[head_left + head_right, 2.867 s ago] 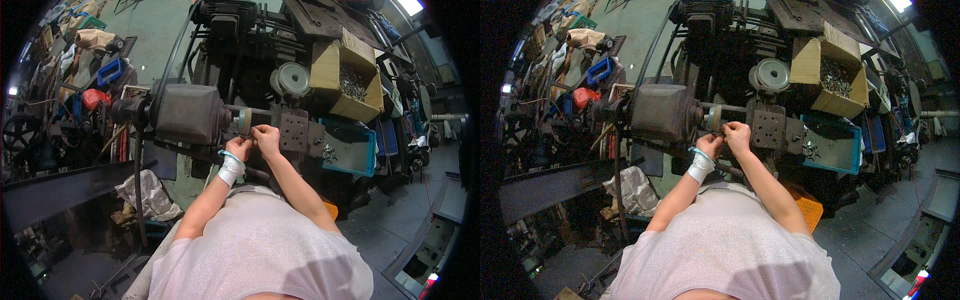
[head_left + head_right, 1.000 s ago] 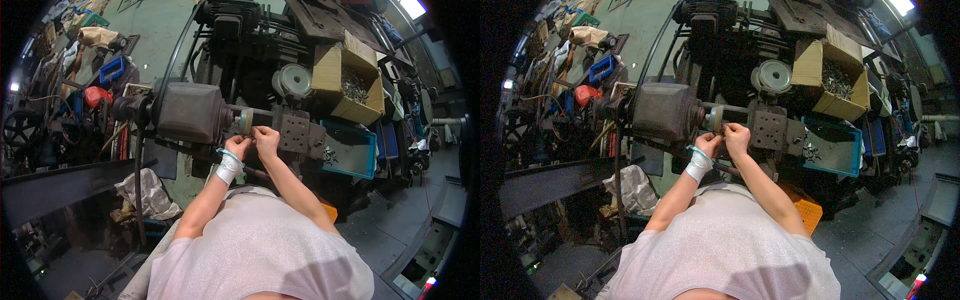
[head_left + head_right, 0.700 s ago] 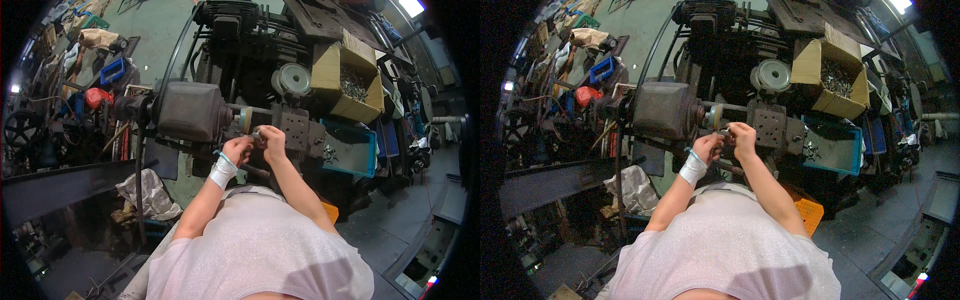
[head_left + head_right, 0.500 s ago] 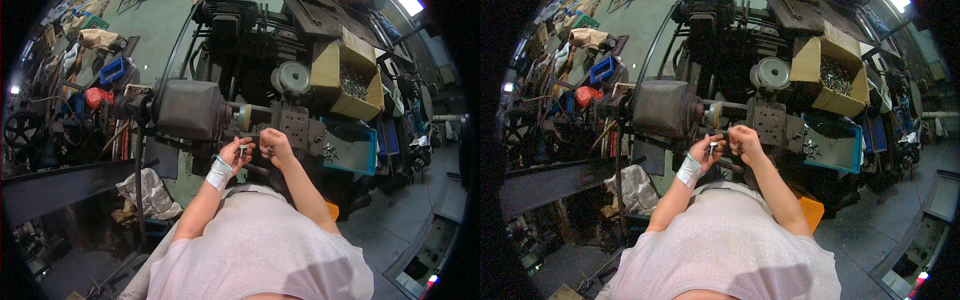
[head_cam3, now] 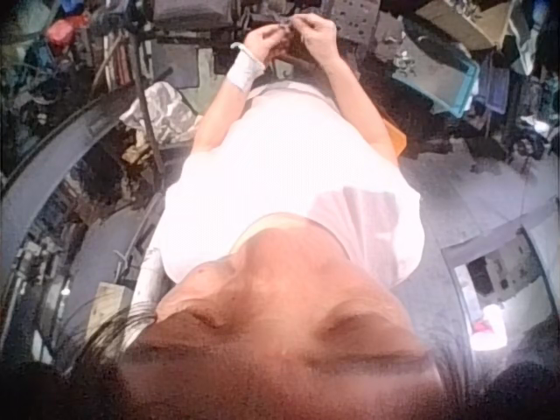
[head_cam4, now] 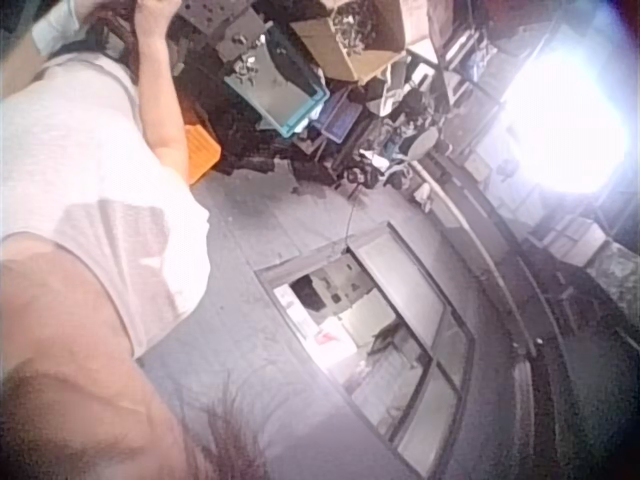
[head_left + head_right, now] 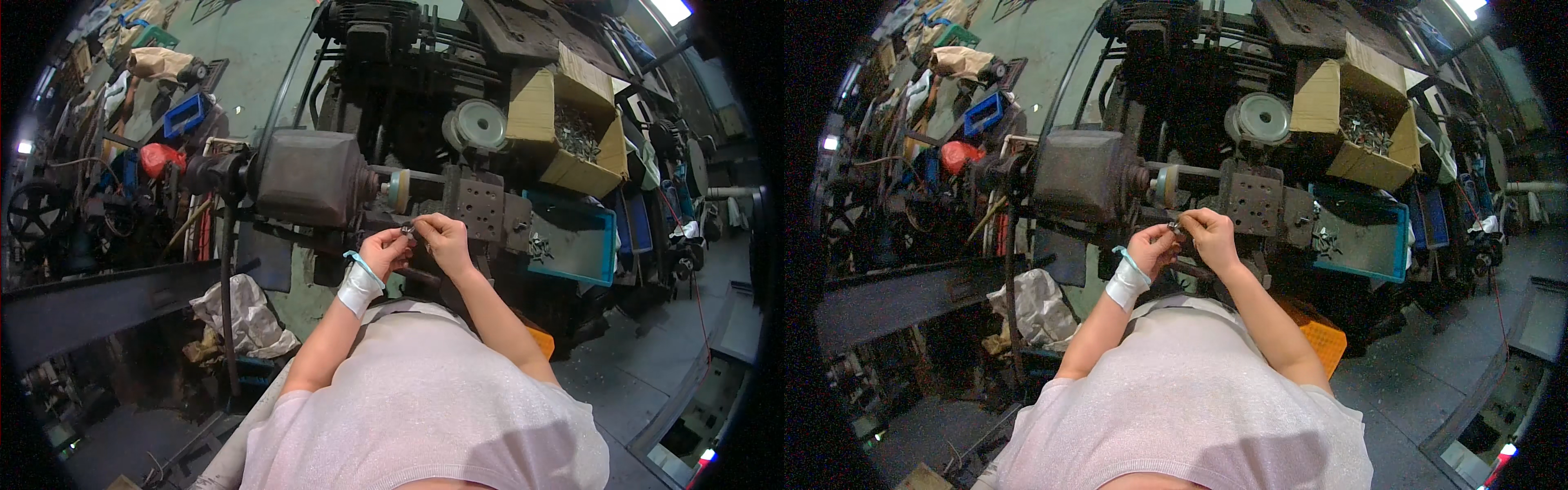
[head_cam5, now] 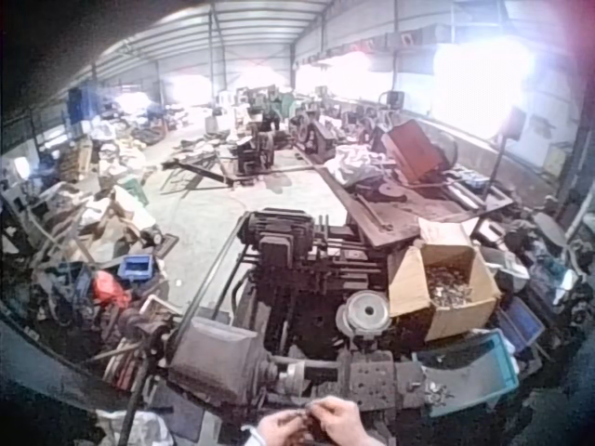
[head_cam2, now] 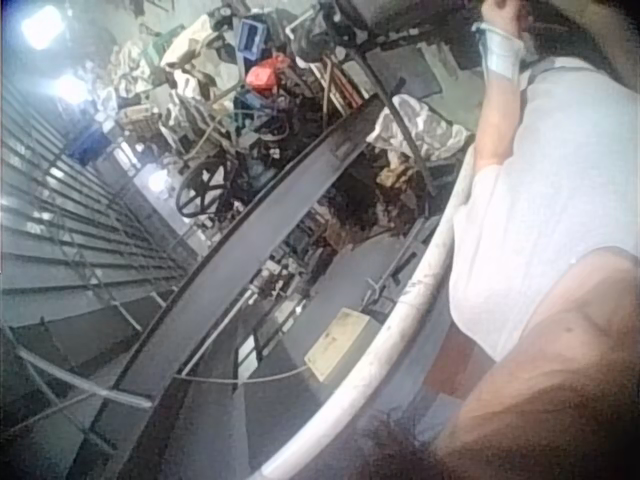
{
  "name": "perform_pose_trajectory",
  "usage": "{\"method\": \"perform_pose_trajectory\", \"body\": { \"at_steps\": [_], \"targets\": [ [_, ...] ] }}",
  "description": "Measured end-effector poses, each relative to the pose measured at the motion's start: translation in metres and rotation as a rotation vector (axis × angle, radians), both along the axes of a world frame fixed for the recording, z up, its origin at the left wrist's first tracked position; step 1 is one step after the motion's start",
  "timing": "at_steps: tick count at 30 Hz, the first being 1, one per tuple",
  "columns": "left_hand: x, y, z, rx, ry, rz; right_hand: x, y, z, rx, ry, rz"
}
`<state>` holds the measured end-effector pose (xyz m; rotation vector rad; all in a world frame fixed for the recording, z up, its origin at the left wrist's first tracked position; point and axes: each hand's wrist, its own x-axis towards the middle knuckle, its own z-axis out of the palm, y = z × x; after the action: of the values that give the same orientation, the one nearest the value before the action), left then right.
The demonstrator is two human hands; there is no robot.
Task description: The person picks small metal parts from a blue tray and grinds them against a rotating grinding wheel. They hold each part with both hands, rotate it to grind different sides, and then place the finished part back into the tray. The process is repeated for multiple parts throughout the video.
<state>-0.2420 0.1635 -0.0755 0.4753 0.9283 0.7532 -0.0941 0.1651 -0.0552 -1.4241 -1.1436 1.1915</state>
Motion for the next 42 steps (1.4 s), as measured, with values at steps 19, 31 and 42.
{"method": "perform_pose_trajectory", "body": {
  "at_steps": [19, 31, 42],
  "targets": [
    [0.011, 0.025, -0.014, 0.109, 0.29, 0.006, -0.008, 0.034, -0.033, -0.165, -0.131, -0.154],
    [0.022, 0.027, -0.015, 0.138, 0.401, 0.117, -0.015, 0.041, -0.045, -0.125, -0.121, -0.248],
    [0.008, 0.023, 0.0, 0.037, 0.266, -0.008, -0.006, 0.031, -0.027, -0.163, 0.122, -0.2]
  ]
}}
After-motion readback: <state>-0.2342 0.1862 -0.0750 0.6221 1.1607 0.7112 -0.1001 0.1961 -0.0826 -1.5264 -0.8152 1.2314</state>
